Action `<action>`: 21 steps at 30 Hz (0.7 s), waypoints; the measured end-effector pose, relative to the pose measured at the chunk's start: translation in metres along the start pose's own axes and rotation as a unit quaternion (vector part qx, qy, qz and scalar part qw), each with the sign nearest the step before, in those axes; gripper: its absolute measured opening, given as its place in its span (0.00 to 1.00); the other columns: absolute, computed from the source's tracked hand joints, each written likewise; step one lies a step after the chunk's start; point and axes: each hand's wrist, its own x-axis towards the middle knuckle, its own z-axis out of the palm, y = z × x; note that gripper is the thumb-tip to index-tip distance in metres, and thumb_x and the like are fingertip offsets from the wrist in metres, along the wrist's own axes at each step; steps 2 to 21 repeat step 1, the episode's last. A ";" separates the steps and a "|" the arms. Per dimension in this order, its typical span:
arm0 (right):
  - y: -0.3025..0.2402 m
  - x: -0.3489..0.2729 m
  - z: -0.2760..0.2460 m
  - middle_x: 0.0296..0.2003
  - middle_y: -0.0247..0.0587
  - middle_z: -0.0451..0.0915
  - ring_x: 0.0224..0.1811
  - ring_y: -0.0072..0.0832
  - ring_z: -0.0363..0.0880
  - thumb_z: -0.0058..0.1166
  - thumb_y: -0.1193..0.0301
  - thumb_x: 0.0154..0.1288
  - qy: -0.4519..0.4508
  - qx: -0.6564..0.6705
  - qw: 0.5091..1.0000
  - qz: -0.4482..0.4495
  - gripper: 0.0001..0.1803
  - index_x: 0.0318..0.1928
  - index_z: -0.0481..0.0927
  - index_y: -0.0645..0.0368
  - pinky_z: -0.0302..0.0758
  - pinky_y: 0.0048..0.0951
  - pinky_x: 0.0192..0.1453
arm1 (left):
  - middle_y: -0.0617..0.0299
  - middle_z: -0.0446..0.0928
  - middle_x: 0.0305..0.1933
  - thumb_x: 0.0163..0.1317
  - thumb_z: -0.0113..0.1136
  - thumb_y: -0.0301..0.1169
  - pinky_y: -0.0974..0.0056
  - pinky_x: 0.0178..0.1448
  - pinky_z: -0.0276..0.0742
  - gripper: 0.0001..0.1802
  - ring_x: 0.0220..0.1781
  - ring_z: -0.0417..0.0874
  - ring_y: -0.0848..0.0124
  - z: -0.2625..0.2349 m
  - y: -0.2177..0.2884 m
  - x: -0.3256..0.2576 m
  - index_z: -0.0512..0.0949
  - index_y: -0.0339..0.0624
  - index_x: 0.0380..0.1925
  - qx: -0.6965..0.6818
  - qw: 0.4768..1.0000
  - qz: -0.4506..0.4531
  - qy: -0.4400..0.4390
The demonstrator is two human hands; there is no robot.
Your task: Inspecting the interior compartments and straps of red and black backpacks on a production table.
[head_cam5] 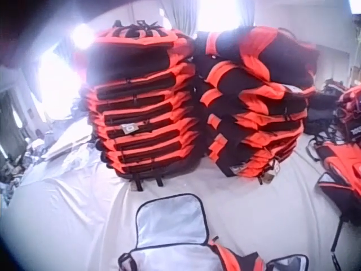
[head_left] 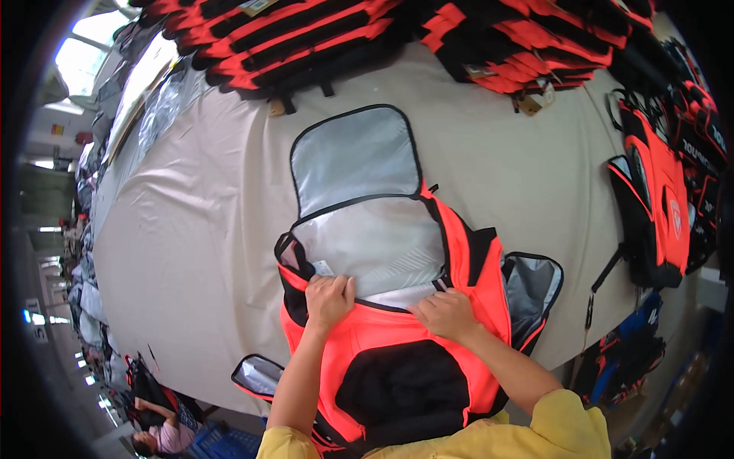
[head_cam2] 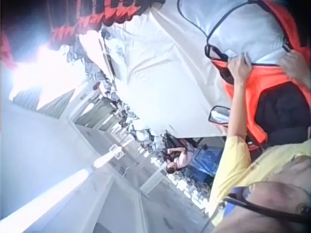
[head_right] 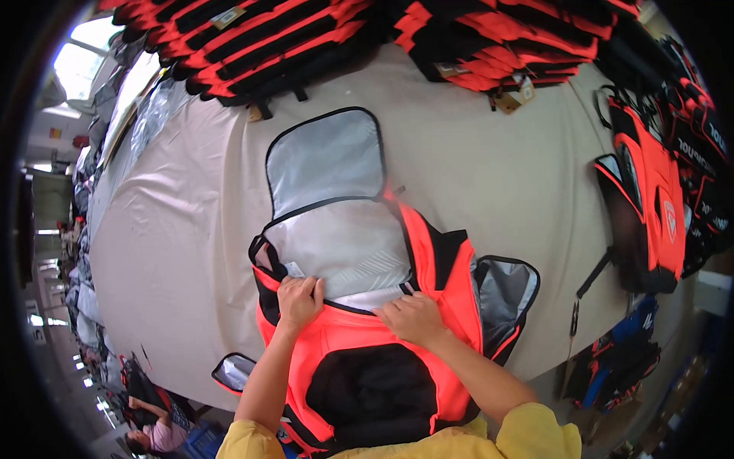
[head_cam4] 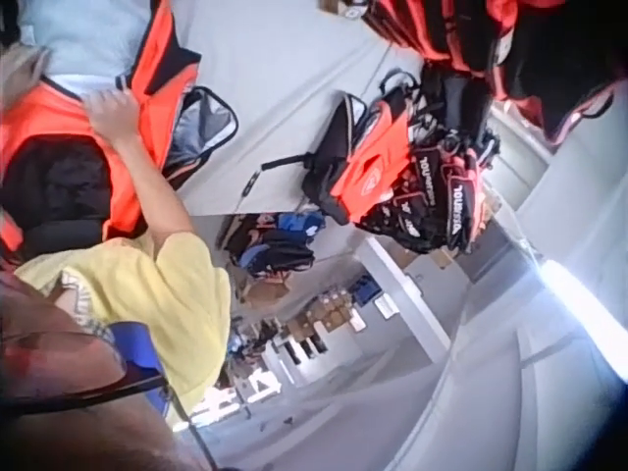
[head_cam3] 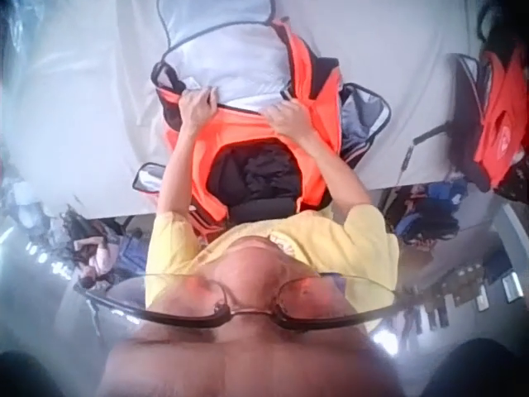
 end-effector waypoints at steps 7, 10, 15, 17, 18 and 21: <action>-0.001 -0.001 0.004 0.18 0.28 0.75 0.22 0.26 0.78 0.69 0.58 0.71 -0.005 -0.004 1.000 0.005 0.22 0.23 0.72 0.47 0.70 0.33 0.31 | 0.57 0.75 0.16 0.65 0.70 0.35 0.54 0.36 0.74 0.20 0.22 0.81 0.55 -0.001 -0.001 -0.002 0.72 0.45 0.18 -0.003 1.000 -0.010 -0.007; -0.001 -0.001 0.004 0.18 0.28 0.75 0.22 0.26 0.78 0.69 0.58 0.71 -0.005 -0.004 1.000 0.005 0.22 0.23 0.72 0.47 0.70 0.33 0.31 | 0.57 0.75 0.16 0.65 0.70 0.35 0.54 0.36 0.74 0.20 0.22 0.81 0.55 -0.001 -0.001 -0.002 0.72 0.45 0.18 -0.003 1.000 -0.010 -0.007; -0.001 -0.001 0.004 0.18 0.28 0.75 0.22 0.26 0.78 0.69 0.58 0.71 -0.005 -0.004 1.000 0.005 0.22 0.23 0.72 0.47 0.70 0.33 0.31 | 0.57 0.75 0.16 0.65 0.70 0.35 0.54 0.36 0.74 0.20 0.22 0.81 0.55 -0.001 -0.001 -0.002 0.72 0.45 0.18 -0.003 1.000 -0.010 -0.007; -0.001 -0.001 0.004 0.18 0.28 0.75 0.22 0.26 0.78 0.69 0.58 0.71 -0.005 -0.004 1.000 0.005 0.22 0.23 0.72 0.47 0.70 0.33 0.31 | 0.57 0.75 0.16 0.65 0.70 0.35 0.54 0.36 0.74 0.20 0.22 0.81 0.55 -0.001 -0.001 -0.002 0.72 0.45 0.18 -0.003 1.000 -0.010 -0.007; -0.001 -0.001 0.004 0.18 0.28 0.75 0.22 0.26 0.78 0.69 0.58 0.71 -0.005 -0.004 1.000 0.005 0.22 0.23 0.72 0.47 0.70 0.33 0.31 | 0.57 0.75 0.16 0.65 0.70 0.35 0.54 0.36 0.74 0.20 0.22 0.81 0.55 -0.001 -0.001 -0.002 0.72 0.45 0.18 -0.003 1.000 -0.010 -0.007; -0.001 -0.001 0.004 0.18 0.28 0.75 0.22 0.26 0.78 0.69 0.58 0.71 -0.005 -0.004 1.000 0.005 0.22 0.23 0.72 0.47 0.70 0.33 0.31 | 0.57 0.75 0.16 0.65 0.70 0.35 0.54 0.36 0.74 0.20 0.22 0.81 0.55 -0.001 -0.001 -0.002 0.72 0.45 0.18 -0.003 1.000 -0.010 -0.007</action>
